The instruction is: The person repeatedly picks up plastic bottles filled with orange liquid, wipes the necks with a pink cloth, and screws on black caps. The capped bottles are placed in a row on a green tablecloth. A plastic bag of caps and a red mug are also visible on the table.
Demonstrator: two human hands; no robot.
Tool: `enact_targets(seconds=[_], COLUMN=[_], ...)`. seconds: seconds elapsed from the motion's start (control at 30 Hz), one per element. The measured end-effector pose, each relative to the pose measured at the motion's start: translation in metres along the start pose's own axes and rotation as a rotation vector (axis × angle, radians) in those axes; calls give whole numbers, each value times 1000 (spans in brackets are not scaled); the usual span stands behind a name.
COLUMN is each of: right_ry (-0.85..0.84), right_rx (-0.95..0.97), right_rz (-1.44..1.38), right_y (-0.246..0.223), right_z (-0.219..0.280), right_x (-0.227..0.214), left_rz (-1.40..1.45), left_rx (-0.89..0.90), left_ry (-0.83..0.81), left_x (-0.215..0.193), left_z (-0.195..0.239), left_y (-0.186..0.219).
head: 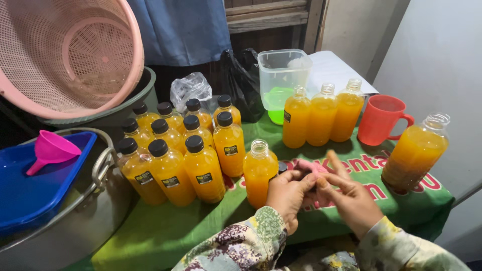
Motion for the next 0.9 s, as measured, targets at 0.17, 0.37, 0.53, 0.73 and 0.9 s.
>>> enact_targets(seconds=[0.17,0.37,0.53,0.73,0.9], right_ry=[-198,-231,147,25,115], right_rx=[-42,298,183,-15,50], right_rz=[459,-320,-459,-145,-183], right_y=[-13,26,-9,-47,-35], right_z=[-7,-16,-10,5,6], right_x=[-15,-26,-58,-1,6], left_rz=[-24,138,325,228,277], left_rx=[-5,-12,-71,-157,-293], left_ry=[-37,-91,22,4,-120], left_x=[7,21,12,18,19], left_z=[-8,-9,-9,-27,-32], left_y=[9,9,2,-6,-18])
Point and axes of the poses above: each hand's wrist, its own z-axis away from the middle knuckle, its own x-axis out of the palm, y = z × x, the point moved 9 cm from there along -z, towards the middle knuckle, and after that the axes turned 4 degrees about -y, right-handed, at the moved point
